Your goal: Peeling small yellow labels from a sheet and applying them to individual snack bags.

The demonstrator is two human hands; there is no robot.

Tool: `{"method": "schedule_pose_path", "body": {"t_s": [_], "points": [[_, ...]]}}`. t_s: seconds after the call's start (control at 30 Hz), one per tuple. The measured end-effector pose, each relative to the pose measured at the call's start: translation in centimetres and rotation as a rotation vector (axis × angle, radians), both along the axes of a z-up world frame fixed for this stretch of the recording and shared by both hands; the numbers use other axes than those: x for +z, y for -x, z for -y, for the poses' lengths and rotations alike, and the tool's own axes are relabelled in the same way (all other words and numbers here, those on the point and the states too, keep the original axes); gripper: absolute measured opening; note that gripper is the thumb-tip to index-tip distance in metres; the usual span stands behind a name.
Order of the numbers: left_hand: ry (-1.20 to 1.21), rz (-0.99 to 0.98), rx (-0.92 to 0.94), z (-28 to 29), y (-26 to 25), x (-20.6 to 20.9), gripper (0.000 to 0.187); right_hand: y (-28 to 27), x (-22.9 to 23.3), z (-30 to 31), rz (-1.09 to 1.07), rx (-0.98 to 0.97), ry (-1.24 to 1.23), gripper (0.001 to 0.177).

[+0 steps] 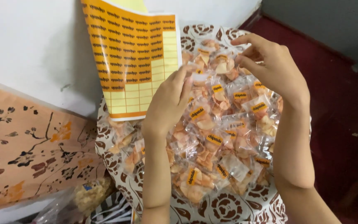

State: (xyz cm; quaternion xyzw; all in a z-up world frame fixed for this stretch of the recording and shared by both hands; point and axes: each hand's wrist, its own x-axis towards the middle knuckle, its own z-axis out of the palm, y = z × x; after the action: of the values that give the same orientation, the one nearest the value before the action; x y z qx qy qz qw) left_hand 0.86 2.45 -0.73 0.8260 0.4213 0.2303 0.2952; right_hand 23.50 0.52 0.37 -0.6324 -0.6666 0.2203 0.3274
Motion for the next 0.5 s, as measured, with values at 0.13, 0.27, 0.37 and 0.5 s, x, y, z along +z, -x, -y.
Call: {"method": "schedule_pose_path", "body": {"t_s": [0.13,0.27,0.37,0.5], "points": [[0.058,-0.004,0.022,0.4,-0.4,0.6,0.043,1.5,1.5,1.4,-0.005,0.153,0.012,0.024],[0.005,0.058,-0.065,0.8,-0.2,0.4,0.036,2.6,1.9,2.3,-0.073,0.413,-0.156,0.033],[-0.017,0.123,-0.125,1.3,0.2,0.9,0.037,3.4,1.8,2.7,-0.052,0.406,-0.18,0.034],[0.016,0.105,-0.149,1.7,1.0,1.4,0.038,4.2,2.0,3.0,-0.092,0.383,-0.132,0.021]]}}
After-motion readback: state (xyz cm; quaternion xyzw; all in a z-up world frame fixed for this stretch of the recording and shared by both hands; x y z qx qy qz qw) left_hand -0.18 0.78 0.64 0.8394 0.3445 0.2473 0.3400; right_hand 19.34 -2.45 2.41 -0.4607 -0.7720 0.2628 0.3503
